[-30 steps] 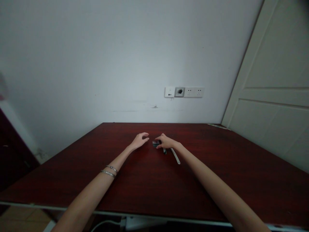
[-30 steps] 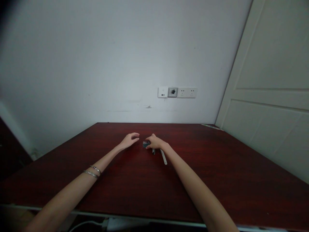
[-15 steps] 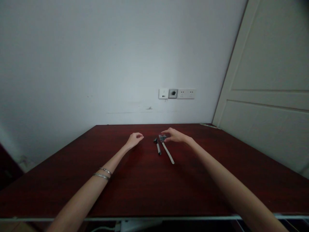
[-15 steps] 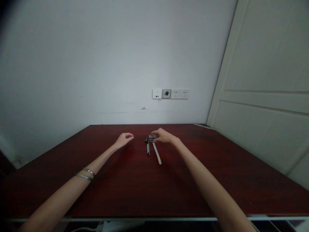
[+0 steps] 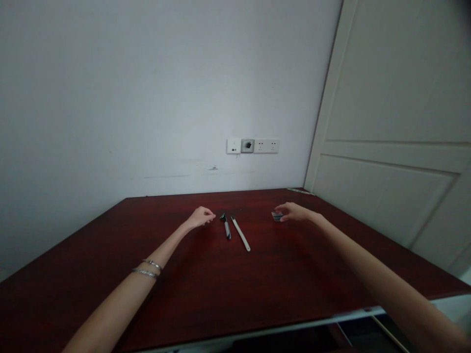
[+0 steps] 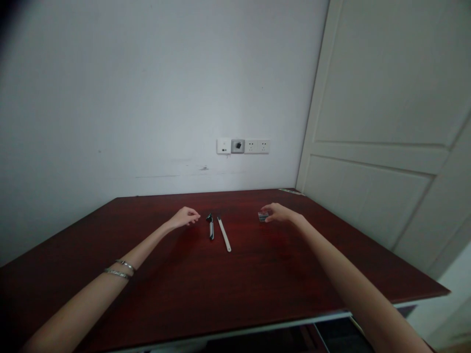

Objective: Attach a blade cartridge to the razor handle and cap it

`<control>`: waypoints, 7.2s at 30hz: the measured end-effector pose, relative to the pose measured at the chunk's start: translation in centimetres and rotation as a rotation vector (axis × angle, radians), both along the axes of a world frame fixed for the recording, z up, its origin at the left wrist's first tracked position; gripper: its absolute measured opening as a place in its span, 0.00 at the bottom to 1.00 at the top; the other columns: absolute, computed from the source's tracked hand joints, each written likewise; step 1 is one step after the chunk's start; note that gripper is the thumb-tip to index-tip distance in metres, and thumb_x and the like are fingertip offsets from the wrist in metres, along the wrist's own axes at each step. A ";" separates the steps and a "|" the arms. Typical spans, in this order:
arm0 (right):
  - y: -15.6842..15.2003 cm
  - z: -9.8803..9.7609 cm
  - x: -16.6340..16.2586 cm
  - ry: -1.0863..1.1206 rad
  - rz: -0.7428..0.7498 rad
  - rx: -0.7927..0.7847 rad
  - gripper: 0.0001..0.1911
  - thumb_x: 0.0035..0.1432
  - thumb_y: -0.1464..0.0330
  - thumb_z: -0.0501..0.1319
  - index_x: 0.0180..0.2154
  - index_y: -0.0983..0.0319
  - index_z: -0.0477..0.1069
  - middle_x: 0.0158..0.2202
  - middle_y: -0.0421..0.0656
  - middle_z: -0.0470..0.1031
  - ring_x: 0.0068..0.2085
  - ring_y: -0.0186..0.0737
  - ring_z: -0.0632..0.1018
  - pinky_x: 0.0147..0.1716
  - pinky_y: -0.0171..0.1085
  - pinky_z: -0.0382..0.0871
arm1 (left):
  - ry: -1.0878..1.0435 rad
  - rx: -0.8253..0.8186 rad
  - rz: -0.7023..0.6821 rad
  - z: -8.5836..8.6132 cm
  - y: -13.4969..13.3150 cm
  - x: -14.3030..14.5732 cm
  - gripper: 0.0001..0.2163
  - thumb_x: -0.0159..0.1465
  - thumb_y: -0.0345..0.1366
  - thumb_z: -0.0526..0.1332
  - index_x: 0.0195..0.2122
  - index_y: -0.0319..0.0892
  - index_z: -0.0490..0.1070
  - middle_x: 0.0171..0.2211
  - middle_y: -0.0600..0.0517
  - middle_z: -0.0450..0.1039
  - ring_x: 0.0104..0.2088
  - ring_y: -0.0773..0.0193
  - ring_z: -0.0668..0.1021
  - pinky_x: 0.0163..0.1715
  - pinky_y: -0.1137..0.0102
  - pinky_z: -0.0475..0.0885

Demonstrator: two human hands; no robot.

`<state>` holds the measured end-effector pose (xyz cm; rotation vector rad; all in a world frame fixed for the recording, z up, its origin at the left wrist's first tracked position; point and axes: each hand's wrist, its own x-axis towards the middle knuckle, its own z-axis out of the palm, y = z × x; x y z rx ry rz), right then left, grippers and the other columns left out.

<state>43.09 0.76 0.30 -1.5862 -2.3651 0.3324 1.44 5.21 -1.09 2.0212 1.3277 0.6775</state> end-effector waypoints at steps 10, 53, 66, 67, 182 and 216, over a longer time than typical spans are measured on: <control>1.3 -1.5 0.5 -0.042 -0.021 -0.060 0.33 0.46 0.68 0.63 0.56 0.65 0.63 0.51 0.52 0.70 0.51 0.49 0.70 0.51 0.42 0.60 | -0.035 0.056 -0.087 -1.2 0.7 -0.4 0.14 0.54 0.42 0.58 0.30 0.34 0.74 0.27 0.45 0.75 0.27 0.64 0.76 0.27 0.72 0.68; -1.5 -0.4 -24.5 -0.234 -0.236 -0.012 0.18 0.48 0.67 0.59 0.41 0.66 0.74 0.42 0.57 0.75 0.42 0.53 0.77 0.36 0.42 0.72 | 0.093 0.264 0.134 -0.5 -0.6 -0.4 0.15 0.56 0.43 0.54 0.25 0.38 0.75 0.25 0.47 0.76 0.28 0.61 0.76 0.30 0.71 0.67; -1.9 1.9 -19.4 -0.133 -0.262 0.131 0.18 0.50 0.62 0.57 0.38 0.67 0.74 0.38 0.56 0.76 0.39 0.49 0.77 0.33 0.35 0.67 | 0.107 0.233 0.132 -0.8 -1.1 0.3 0.15 0.56 0.43 0.54 0.25 0.37 0.75 0.24 0.48 0.75 0.26 0.63 0.76 0.29 0.72 0.67; -1.9 2.2 -17.6 -0.117 -0.303 0.149 0.17 0.49 0.63 0.57 0.35 0.68 0.75 0.35 0.56 0.77 0.37 0.48 0.78 0.32 0.34 0.66 | 0.115 0.212 0.133 -0.9 -1.2 0.6 0.15 0.56 0.42 0.55 0.26 0.37 0.75 0.23 0.48 0.75 0.25 0.64 0.76 0.28 0.72 0.67; -2.3 -2.4 -0.1 -0.312 -0.452 -0.054 0.18 0.55 0.58 0.53 0.34 0.65 0.73 0.35 0.53 0.76 0.35 0.46 0.78 0.29 0.34 0.63 | 0.097 0.006 0.250 -0.4 -3.4 -0.2 0.13 0.57 0.38 0.55 0.24 0.35 0.72 0.11 0.54 0.62 0.13 0.71 0.66 0.14 0.77 0.60; -0.6 -2.7 -23.0 -0.256 -0.120 0.220 0.19 0.60 0.58 0.48 0.43 0.64 0.68 0.45 0.53 0.71 0.46 0.49 0.71 0.40 0.40 0.64 | 0.329 0.388 0.031 -2.8 -2.9 -2.9 0.16 0.57 0.42 0.58 0.42 0.38 0.72 0.44 0.43 0.72 0.46 0.55 0.72 0.47 0.65 0.65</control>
